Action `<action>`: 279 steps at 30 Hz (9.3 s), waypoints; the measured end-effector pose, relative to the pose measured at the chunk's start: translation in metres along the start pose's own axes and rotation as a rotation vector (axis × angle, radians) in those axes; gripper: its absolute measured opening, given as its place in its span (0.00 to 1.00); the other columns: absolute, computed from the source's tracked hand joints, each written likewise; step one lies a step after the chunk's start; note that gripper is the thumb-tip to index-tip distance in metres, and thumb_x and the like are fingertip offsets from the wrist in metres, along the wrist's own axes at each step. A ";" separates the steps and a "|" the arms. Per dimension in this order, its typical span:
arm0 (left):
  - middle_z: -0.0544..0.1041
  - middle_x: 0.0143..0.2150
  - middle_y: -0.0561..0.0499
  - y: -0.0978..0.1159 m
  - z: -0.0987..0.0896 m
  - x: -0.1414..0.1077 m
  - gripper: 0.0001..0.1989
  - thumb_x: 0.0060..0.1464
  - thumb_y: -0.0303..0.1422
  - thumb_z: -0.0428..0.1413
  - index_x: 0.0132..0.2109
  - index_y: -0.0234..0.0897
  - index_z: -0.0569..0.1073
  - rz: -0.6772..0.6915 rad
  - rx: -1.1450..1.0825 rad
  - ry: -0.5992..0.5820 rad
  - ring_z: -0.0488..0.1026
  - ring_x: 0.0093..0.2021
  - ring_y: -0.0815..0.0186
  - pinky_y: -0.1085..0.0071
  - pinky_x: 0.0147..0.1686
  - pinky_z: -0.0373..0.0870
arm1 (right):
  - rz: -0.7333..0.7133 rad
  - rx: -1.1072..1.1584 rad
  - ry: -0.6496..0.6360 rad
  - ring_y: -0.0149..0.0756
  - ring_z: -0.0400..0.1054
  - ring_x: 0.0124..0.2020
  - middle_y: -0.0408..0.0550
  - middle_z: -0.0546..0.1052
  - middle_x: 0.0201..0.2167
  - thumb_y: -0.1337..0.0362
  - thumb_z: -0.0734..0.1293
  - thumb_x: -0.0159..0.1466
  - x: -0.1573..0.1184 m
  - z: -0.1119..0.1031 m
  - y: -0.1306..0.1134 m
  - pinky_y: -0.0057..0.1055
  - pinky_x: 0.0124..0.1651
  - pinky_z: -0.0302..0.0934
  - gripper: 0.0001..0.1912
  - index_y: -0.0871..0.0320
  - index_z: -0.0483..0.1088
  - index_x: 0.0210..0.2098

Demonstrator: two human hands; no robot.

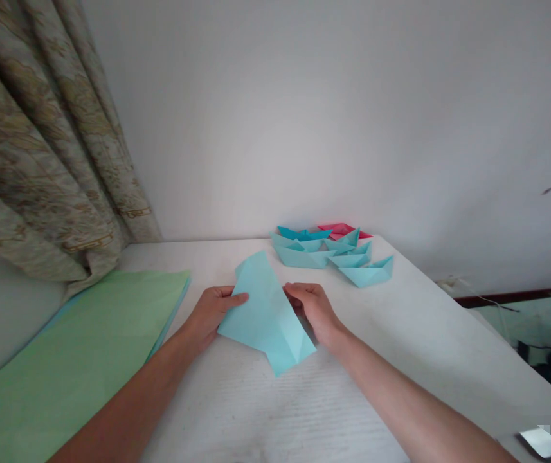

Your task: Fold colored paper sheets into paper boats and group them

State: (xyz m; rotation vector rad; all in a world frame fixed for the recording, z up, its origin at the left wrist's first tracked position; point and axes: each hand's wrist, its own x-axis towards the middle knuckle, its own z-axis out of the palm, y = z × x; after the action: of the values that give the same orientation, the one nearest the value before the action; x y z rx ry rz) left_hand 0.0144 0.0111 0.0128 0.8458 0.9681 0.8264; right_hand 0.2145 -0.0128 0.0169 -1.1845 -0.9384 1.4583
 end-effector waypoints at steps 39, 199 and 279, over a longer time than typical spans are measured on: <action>0.80 0.29 0.45 -0.004 -0.001 -0.006 0.14 0.42 0.37 0.64 0.32 0.29 0.79 -0.086 0.313 -0.349 0.73 0.23 0.64 0.70 0.25 0.66 | -0.084 -0.279 -0.180 0.25 0.56 0.14 0.39 0.67 0.12 0.60 0.71 0.49 -0.004 0.008 0.000 0.25 0.18 0.49 0.11 0.60 0.69 0.19; 0.81 0.29 0.44 -0.002 -0.002 0.000 0.12 0.44 0.37 0.64 0.33 0.31 0.79 0.122 0.184 -0.036 0.77 0.26 0.61 0.69 0.28 0.72 | -0.129 -0.441 -0.006 0.27 0.55 0.19 0.42 0.70 0.16 0.60 0.71 0.48 -0.002 0.003 -0.003 0.27 0.23 0.49 0.08 0.60 0.76 0.21; 0.68 0.21 0.55 -0.010 0.002 -0.005 0.19 0.50 0.47 0.56 0.28 0.32 0.72 0.005 0.378 -0.381 0.59 0.18 0.74 0.75 0.20 0.56 | -0.197 -0.333 -0.034 0.24 0.44 0.16 0.36 0.55 0.12 0.54 0.69 0.53 -0.002 0.003 0.001 0.28 0.20 0.37 0.17 0.59 0.65 0.17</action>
State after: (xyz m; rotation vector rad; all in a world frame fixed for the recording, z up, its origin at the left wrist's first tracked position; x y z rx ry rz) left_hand 0.0167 0.0020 0.0067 1.2793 0.7902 0.4641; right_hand 0.2109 -0.0152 0.0168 -1.2658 -1.3198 1.1977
